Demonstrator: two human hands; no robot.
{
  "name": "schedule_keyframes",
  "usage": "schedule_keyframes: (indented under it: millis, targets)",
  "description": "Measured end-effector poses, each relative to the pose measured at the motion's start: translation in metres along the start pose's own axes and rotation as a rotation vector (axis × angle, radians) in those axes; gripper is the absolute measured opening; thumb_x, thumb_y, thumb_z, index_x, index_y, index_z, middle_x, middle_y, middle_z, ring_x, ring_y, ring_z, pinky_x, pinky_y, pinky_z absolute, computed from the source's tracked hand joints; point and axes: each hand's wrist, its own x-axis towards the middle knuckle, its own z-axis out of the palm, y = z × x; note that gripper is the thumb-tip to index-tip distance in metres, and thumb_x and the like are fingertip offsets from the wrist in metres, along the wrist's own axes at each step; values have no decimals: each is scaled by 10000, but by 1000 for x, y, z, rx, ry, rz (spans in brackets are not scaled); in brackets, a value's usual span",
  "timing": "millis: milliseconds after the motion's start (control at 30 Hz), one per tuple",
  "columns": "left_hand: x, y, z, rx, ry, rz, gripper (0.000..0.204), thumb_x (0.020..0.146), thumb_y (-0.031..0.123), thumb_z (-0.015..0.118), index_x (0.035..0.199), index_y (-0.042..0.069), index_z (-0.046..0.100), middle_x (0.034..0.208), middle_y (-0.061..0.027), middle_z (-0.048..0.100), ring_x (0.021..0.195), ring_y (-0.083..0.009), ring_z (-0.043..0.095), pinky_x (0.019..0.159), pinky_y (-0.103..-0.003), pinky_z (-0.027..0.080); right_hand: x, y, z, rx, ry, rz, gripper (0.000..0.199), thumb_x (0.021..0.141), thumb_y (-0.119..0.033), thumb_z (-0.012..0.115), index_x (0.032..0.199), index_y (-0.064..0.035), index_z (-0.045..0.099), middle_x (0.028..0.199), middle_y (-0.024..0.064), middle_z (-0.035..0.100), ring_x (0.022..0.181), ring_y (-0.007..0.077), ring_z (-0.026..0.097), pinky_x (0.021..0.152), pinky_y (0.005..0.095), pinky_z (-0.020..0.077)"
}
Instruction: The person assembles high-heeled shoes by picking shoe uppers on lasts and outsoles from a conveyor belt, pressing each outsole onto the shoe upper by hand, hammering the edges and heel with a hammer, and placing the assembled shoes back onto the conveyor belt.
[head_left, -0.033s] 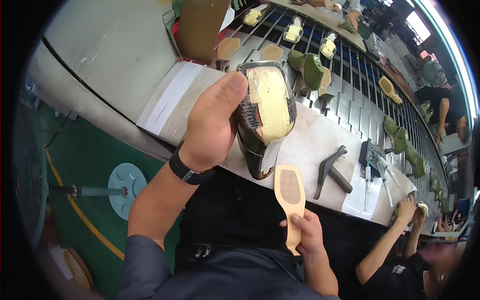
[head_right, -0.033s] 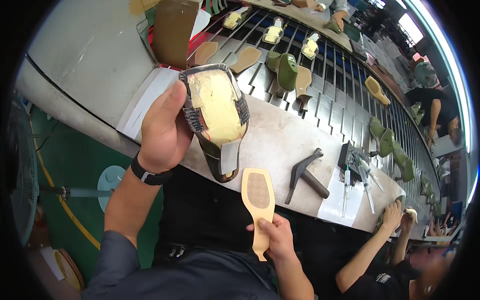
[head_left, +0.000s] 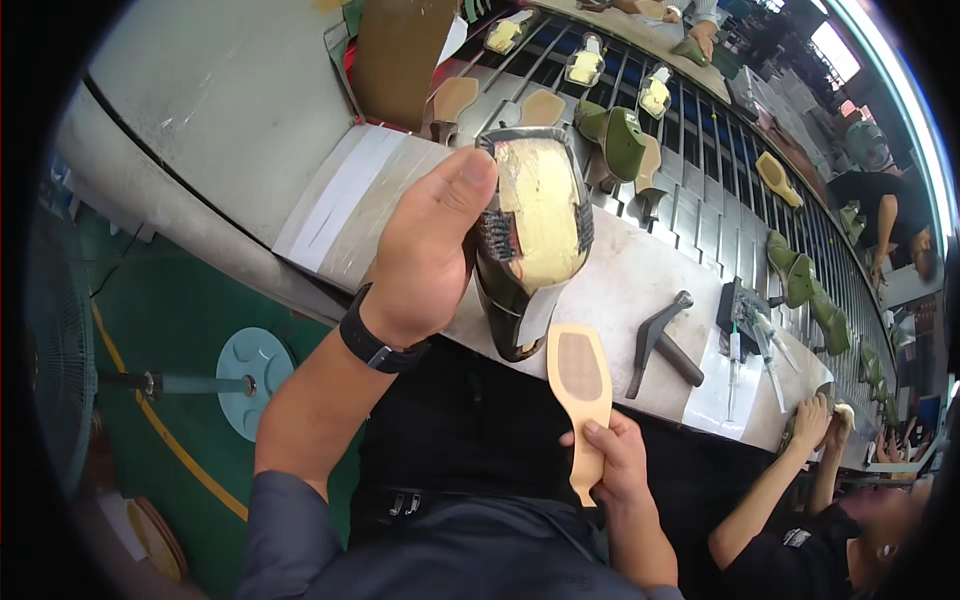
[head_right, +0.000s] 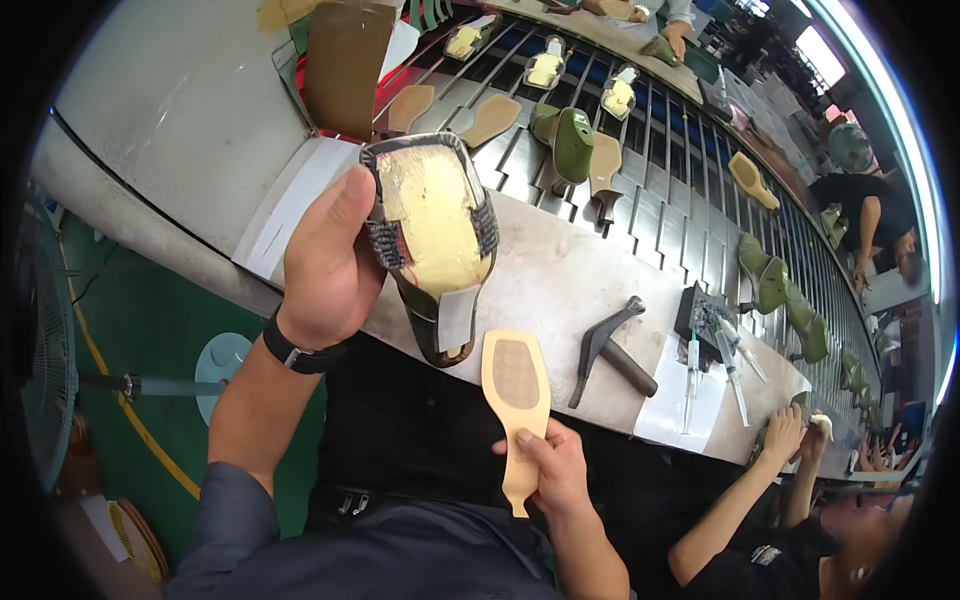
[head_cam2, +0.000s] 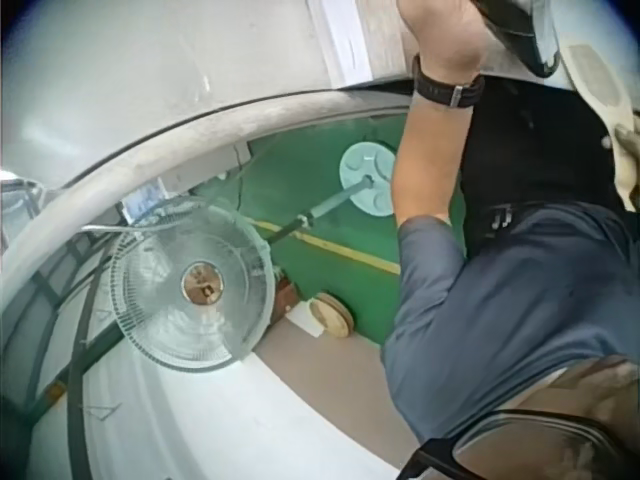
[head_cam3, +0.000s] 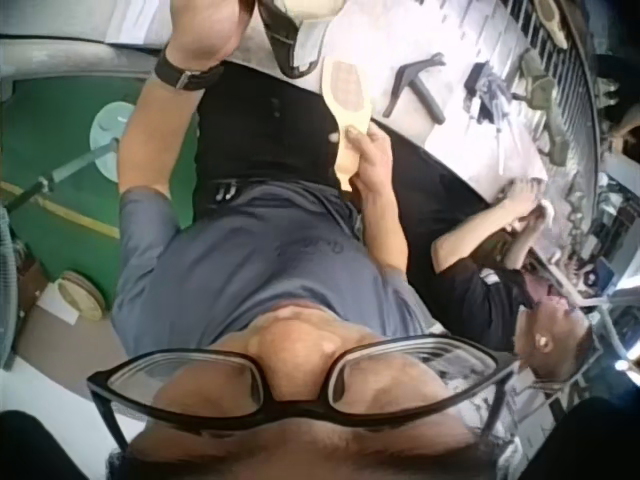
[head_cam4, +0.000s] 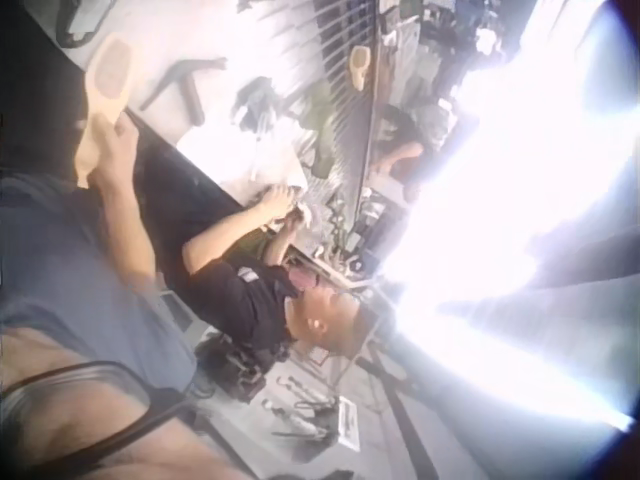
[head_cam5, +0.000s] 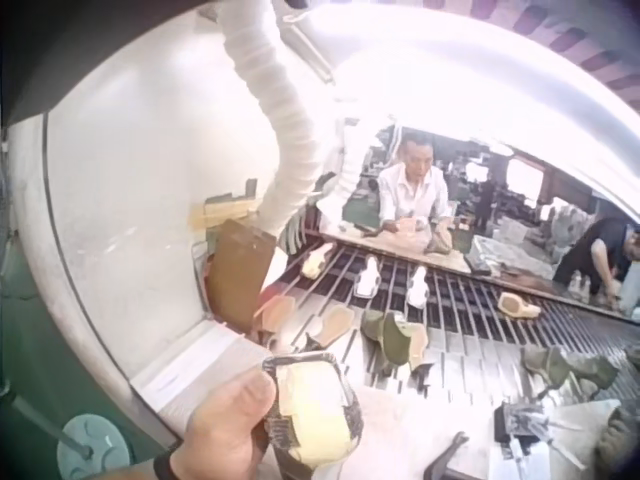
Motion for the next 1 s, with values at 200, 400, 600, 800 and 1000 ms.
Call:
schedule_keyframes:
  millis: [200,400,600,800,1000]
  targets:
    - [-11,-1,11,113,-30,-12,493,1161,381,448,1353,-50,589,1211,-93,713,1093,-117,682,966,-285,539,51,-76,54,-196,96,-541,261,1083,-181,615,1210,40,674,1052,110,767,843,99,668,757,277,555]
    - [-24,-8,8,168,-148,42,655,1125,462,488,1494,-79,480,1360,-131,662,1232,-175,652,1059,-317,513,90,-122,91,-200,-242,-769,419,1082,-344,662,1270,31,679,1091,31,723,939,83,625,839,261,518]
    - [-23,-11,-32,-68,-273,-26,788,1014,415,698,1556,-90,428,1483,-161,594,1340,-208,593,1117,-350,489,88,-128,105,-150,-194,-787,400,1073,-321,683,1242,42,683,1045,38,735,902,76,644,796,240,526]
    - [-11,-3,-50,24,-328,-95,904,855,299,902,1545,-78,457,1441,-141,640,1296,-207,636,1108,-373,519,87,-131,115,-275,-119,-797,411,1061,-347,702,1185,44,697,968,19,721,826,57,605,727,234,503]
    - [-12,18,-43,166,-336,-30,905,814,220,940,1536,-68,476,1420,-156,653,1292,-209,643,1113,-383,523,84,-134,124,-317,-86,-795,393,1061,-331,702,1170,47,703,930,14,717,797,53,597,700,228,488]
